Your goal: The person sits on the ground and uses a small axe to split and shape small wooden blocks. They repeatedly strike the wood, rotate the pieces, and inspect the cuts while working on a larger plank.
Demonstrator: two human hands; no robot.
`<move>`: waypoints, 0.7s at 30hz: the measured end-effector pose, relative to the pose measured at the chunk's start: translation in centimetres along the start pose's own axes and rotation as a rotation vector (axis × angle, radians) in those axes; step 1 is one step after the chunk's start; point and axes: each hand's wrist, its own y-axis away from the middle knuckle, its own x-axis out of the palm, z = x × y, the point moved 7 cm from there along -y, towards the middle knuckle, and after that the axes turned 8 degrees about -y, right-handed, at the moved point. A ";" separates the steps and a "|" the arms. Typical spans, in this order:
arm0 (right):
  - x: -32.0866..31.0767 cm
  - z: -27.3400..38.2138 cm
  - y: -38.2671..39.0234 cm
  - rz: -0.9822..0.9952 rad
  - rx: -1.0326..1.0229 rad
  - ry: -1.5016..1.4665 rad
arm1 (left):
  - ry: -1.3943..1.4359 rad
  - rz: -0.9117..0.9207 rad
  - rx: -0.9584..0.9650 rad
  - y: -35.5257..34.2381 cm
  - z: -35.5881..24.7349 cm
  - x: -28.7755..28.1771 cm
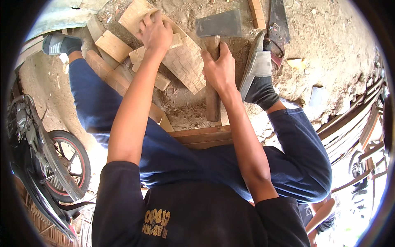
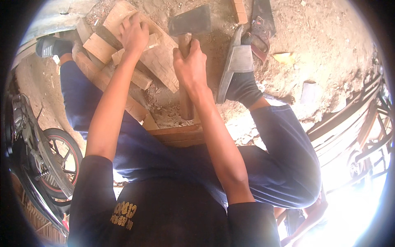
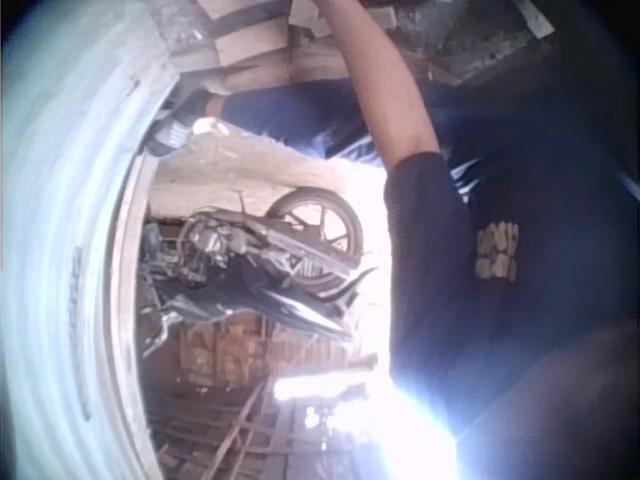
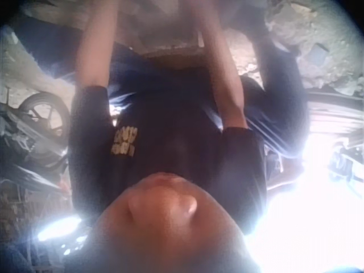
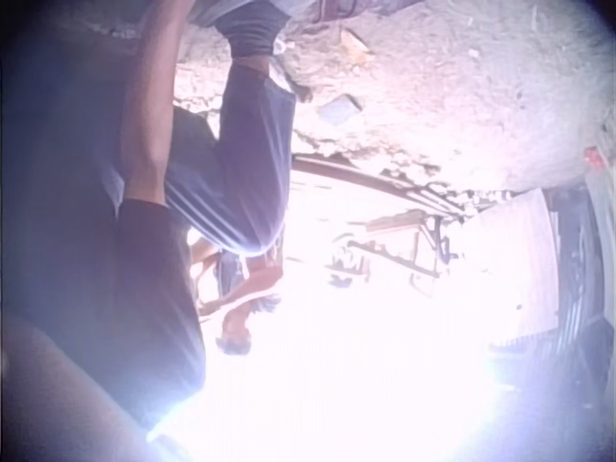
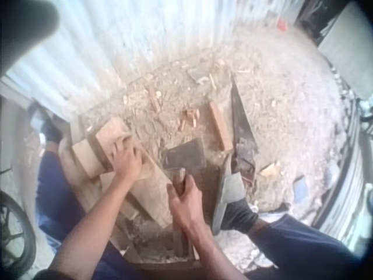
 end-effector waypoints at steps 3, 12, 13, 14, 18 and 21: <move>0.2 0.6 0.1 -0.014 -0.058 0.049 | 0.011 -0.015 -0.054 -0.1 -0.1 -0.1; 1.9 1.2 1.1 -0.021 -0.080 0.124 | 0.063 -0.147 -0.098 -0.4 -1.0 -1.0; 2.1 0.8 1.0 -0.014 -0.114 0.147 | 0.074 -0.168 -0.105 -0.5 -1.1 -1.1; 2.5 0.5 1.1 -0.006 -0.142 0.170 | 0.083 -0.183 -0.112 -0.4 -1.1 -1.4; 2.4 1.0 1.7 -0.033 -0.158 0.103 | 0.030 -0.084 -0.147 0.1 -0.5 -1.0; 2.2 1.4 1.8 -0.084 -0.146 0.053 | 0.073 -0.110 -0.160 -0.4 -0.6 -1.4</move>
